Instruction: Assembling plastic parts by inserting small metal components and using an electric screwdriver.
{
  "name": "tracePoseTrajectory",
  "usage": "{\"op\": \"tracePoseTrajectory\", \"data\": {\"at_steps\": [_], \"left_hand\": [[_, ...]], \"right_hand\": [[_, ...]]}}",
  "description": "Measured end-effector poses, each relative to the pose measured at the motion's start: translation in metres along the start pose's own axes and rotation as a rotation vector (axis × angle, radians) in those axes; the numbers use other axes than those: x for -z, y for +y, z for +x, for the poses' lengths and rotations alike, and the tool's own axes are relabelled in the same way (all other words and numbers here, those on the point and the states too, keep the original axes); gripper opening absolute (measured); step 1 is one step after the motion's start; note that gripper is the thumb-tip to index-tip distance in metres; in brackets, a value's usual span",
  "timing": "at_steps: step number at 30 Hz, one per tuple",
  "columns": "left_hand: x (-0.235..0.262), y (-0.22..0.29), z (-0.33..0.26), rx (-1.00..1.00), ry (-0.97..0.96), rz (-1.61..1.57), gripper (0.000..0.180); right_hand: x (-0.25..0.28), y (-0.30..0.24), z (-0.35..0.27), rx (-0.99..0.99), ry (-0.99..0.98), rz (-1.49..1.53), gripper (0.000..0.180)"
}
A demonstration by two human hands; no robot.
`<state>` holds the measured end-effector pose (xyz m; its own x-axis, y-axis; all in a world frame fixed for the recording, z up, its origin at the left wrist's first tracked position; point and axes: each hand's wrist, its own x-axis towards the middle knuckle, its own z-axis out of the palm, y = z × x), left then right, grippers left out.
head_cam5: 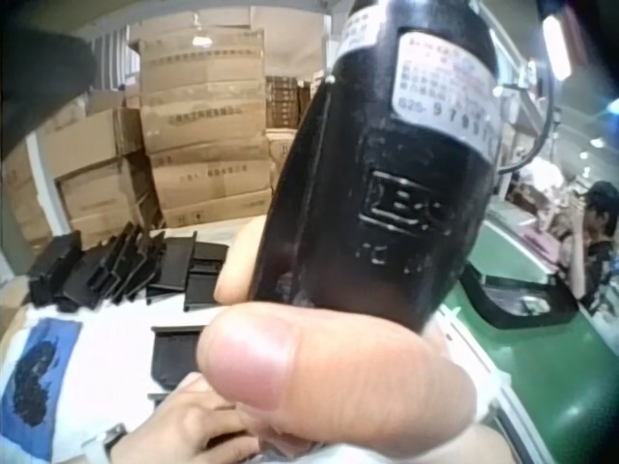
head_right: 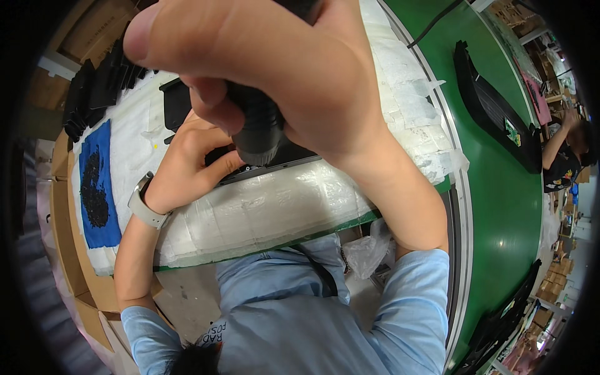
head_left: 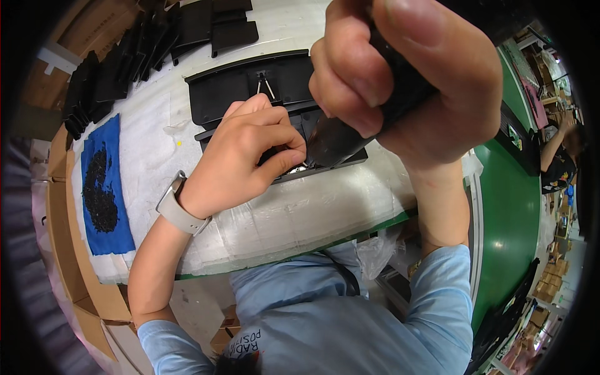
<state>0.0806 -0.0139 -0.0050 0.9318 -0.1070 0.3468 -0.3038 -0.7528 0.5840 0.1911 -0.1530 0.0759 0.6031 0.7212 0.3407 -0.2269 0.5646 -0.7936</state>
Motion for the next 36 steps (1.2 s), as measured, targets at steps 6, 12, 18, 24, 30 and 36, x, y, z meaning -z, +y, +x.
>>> {"op": "tracePoseTrajectory", "data": {"at_steps": [6, 12, 18, 24, 30, 36], "left_hand": [[-0.001, 0.001, 0.001, -0.002, 0.006, -0.032, 0.008], [-0.004, 0.002, -0.002, 0.0, 0.051, -0.074, 0.008], [-0.005, 0.002, -0.006, 0.025, 0.046, -0.076, 0.007], [-0.006, 0.003, -0.006, 0.015, 0.054, -0.107, 0.007], [-0.003, 0.003, -0.012, 0.041, 0.057, -0.083, 0.017], [0.02, 0.017, -0.036, 0.143, 0.173, 0.406, 0.059]], "right_hand": [[0.002, 0.003, 0.0, 0.011, -0.066, -0.06, 0.029], [0.003, 0.002, -0.003, 0.024, -0.148, -0.124, 0.028], [0.005, 0.008, -0.001, 0.041, -0.237, -0.194, 0.027], [0.009, 0.01, 0.001, 0.062, -0.297, -0.232, 0.026], [0.002, 0.0, -0.007, -0.03, -0.258, -0.284, 0.034], [0.032, -0.029, 0.017, 0.025, -0.07, -0.218, 0.036]]}}
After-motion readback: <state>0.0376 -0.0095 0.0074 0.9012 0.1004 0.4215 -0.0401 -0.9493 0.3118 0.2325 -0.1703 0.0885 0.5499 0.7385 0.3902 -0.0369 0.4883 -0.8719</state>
